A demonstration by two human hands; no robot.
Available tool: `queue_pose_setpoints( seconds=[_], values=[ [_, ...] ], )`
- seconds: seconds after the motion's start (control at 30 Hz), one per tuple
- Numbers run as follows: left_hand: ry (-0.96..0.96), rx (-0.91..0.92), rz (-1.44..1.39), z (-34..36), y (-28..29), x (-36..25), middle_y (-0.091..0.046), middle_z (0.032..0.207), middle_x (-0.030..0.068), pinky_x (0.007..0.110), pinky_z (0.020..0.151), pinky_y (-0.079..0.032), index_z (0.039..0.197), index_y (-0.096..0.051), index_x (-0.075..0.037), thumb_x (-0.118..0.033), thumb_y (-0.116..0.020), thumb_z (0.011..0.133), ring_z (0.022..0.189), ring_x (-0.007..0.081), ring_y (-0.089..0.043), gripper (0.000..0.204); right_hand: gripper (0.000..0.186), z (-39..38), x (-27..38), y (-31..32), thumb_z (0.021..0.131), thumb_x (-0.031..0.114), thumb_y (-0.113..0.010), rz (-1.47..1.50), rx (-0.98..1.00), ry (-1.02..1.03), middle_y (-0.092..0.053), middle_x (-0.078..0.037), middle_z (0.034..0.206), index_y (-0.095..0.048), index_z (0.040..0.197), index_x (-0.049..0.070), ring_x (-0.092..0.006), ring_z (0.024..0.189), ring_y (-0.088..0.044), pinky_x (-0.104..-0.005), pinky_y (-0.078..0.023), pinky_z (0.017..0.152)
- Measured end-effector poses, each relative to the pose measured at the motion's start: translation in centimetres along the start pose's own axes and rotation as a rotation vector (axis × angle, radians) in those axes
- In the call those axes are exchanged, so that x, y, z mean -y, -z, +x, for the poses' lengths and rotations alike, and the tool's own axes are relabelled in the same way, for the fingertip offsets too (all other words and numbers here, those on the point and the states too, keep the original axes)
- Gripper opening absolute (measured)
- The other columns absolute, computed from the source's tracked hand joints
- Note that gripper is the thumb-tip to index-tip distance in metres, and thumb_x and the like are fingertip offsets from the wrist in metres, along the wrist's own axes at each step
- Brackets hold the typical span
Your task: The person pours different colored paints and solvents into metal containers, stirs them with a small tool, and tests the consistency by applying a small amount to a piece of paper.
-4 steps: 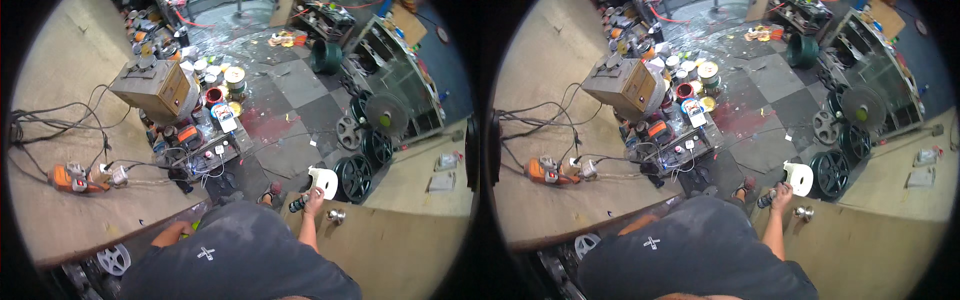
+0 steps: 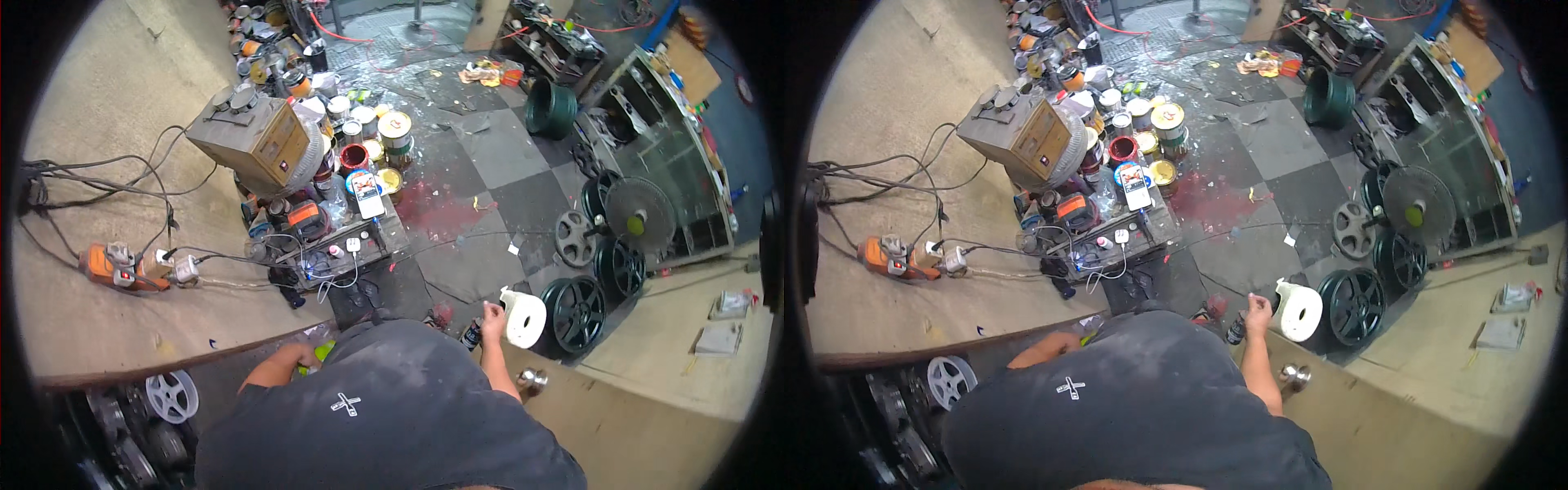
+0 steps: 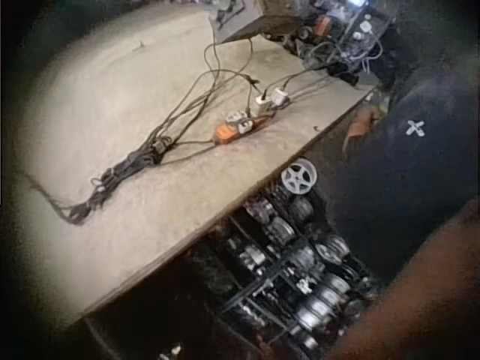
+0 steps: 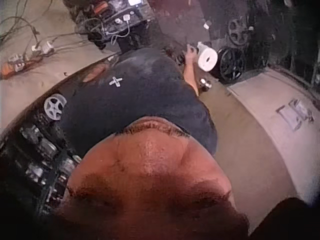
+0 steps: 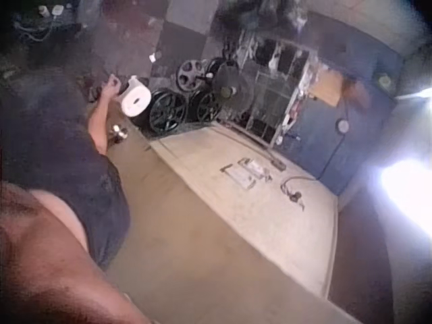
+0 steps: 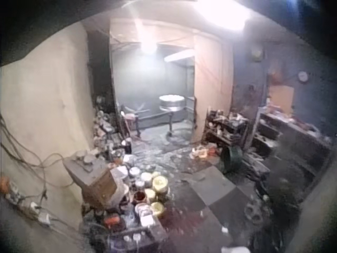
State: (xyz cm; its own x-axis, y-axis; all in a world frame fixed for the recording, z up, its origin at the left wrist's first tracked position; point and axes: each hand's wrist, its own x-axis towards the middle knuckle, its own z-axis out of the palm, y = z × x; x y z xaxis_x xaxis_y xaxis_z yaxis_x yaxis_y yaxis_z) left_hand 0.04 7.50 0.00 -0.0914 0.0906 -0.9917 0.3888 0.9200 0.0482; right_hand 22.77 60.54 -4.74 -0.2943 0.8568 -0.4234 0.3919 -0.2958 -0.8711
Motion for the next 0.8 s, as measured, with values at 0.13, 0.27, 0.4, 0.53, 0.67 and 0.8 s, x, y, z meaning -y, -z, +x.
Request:
queue_pose_setpoints(
  seconds=[0.13, 0.27, 0.4, 0.53, 0.67, 0.8],
  values=[
    [-0.049, 0.006, 0.08, 1.1, 2.4, -8.2, -0.073, 0.119, 0.0157, 0.045, 0.088, -0.054, 0.115, -0.075, -0.007, -0.05, -0.075, 0.078, 0.101, 0.0305, -0.07, 0.056, 0.029, 4.4, -4.7, 2.4, 0.095, 0.028, -0.074, -0.365, -0.05, -0.005, -0.063, -0.004, 0.08, -0.068, 0.094, 0.0, -0.0155, 0.07, -0.06, -0.0341, -0.051, 0.063],
    [-0.146, -0.21, 0.118, -0.2, 7.1, -15.2, -0.073, 0.119, 0.0177, 0.046, 0.088, -0.056, 0.114, -0.075, -0.007, -0.043, -0.075, 0.075, 0.103, 0.0348, -0.071, 0.053, 0.027, 6.2, -6.9, 6.7, 0.095, 0.027, -0.072, -0.103, -0.038, -0.038, -0.062, -0.003, 0.078, -0.069, 0.096, 0.0, -0.014, 0.071, -0.055, -0.0317, -0.049, 0.067],
    [-0.046, -0.217, 0.275, -5.6, 14.6, -21.9, -0.073, 0.121, 0.017, 0.047, 0.091, -0.056, 0.121, -0.072, -0.007, -0.047, -0.076, 0.073, 0.108, 0.0341, -0.071, 0.062, 0.027, 6.3, -4.5, 10.1, 0.095, 0.026, -0.07, 0.021, -0.121, -0.298, -0.06, -0.005, 0.077, -0.07, 0.097, -0.001, -0.0154, 0.066, -0.052, -0.0327, -0.051, 0.07],
    [-0.053, -0.387, 0.375, -13.3, 24.5, -29.2, -0.073, 0.116, 0.019, 0.048, 0.091, -0.057, 0.124, -0.067, -0.009, -0.05, -0.083, 0.065, 0.107, 0.0367, -0.071, 0.074, 0.028, 5.9, -7.2, 12.8, 0.095, 0.026, -0.069, -0.201, -0.097, -0.153, -0.063, -0.006, 0.081, -0.07, 0.1, -0.001, -0.0169, 0.07, -0.056, -0.0344, -0.051, 0.071],
    [-0.194, -0.505, 0.397, -12.4, 32.1, -33.6, -0.073, 0.111, 0.0208, 0.05, 0.087, -0.057, 0.133, -0.059, -0.01, -0.049, -0.082, 0.066, 0.103, 0.0394, -0.071, 0.081, 0.025, 7.5, -1.8, 11.0, 0.096, 0.024, -0.07, -0.192, 0.042, -0.389, -0.065, -0.005, 0.085, -0.069, 0.101, 0.0, -0.0159, 0.078, -0.059, -0.0316, -0.049, 0.074],
    [-0.294, -0.487, 0.326, -10.9, 39.3, -38.9, -0.073, 0.111, 0.0208, 0.049, 0.087, -0.057, 0.137, -0.057, -0.007, -0.051, -0.082, 0.067, 0.103, 0.0384, -0.071, 0.086, 0.024, 14.0, 2.0, 9.8, 0.096, 0.024, -0.07, -0.376, 0.209, -0.271, -0.065, -0.004, 0.085, -0.069, 0.101, 0.001, -0.0156, 0.079, -0.059, -0.0314, -0.049, 0.075]
  ],
)
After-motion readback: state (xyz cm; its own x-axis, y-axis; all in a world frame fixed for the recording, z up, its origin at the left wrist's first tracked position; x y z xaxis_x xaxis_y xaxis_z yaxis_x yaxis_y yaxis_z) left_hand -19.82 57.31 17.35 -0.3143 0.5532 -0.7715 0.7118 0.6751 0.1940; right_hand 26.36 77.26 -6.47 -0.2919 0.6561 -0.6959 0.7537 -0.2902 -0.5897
